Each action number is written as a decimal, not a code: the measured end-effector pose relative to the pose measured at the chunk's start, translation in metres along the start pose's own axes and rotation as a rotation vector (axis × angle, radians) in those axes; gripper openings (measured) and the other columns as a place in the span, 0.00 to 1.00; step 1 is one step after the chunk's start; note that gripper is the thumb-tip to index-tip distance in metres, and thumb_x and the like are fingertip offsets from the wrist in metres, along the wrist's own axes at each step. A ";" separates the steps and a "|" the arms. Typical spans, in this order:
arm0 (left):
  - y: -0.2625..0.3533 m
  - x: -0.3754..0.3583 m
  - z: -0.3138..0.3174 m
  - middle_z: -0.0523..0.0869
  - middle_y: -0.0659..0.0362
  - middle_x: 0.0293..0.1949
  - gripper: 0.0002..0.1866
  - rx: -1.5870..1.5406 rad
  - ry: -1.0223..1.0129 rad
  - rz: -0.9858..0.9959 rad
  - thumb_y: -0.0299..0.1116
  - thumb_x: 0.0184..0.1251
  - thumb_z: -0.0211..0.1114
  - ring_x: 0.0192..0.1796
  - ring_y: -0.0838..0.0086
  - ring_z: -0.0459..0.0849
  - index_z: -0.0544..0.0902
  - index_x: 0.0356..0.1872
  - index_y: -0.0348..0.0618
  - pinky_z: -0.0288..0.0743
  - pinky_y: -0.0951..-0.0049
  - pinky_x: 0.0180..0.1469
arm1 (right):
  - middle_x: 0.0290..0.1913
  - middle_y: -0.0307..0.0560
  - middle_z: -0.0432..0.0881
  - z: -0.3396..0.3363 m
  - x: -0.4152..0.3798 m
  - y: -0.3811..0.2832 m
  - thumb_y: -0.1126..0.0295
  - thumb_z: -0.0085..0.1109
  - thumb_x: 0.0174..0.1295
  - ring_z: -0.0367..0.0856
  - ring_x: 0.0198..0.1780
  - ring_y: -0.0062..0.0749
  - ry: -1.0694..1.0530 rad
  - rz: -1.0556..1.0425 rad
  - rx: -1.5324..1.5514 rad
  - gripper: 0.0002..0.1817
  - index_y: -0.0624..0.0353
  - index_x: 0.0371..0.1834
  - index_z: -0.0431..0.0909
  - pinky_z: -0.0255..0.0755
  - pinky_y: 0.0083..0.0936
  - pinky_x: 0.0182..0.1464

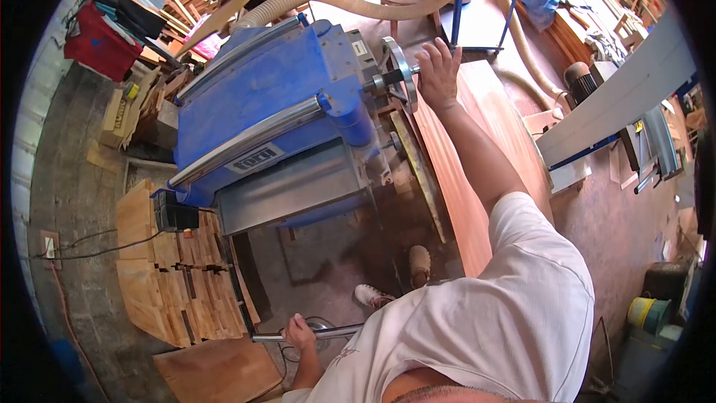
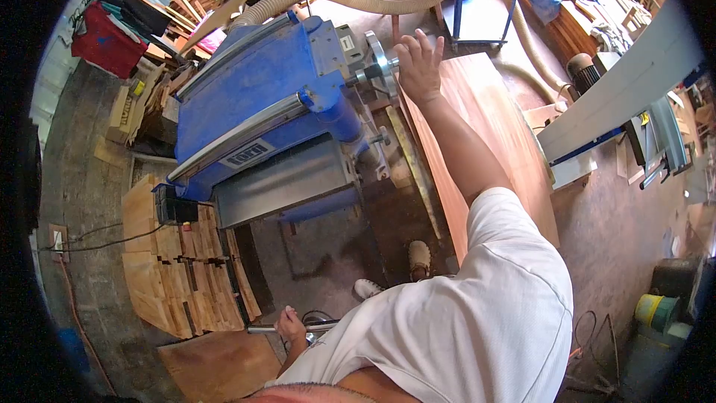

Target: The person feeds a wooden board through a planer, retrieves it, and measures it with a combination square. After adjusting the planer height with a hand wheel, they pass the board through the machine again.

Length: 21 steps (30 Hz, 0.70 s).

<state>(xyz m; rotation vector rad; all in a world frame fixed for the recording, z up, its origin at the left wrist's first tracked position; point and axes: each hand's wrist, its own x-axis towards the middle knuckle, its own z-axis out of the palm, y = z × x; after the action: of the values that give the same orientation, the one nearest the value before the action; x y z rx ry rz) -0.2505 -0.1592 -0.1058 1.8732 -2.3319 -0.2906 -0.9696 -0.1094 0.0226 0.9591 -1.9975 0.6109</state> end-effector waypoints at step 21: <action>-0.012 0.000 0.006 0.85 0.45 0.30 0.20 -0.015 0.010 -0.004 0.47 0.70 0.55 0.40 0.46 0.78 0.84 0.30 0.40 0.67 0.51 0.53 | 0.73 0.57 0.60 0.085 0.062 0.013 0.70 0.40 0.70 0.50 0.78 0.52 -0.635 0.034 -0.180 0.19 0.56 0.63 0.66 0.43 0.68 0.72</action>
<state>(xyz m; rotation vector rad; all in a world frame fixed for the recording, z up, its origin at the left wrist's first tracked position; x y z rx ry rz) -0.2404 -0.1609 -0.1147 1.8678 -2.3137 -0.2985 -1.0423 -0.1861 0.0264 1.0984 -2.5738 0.1352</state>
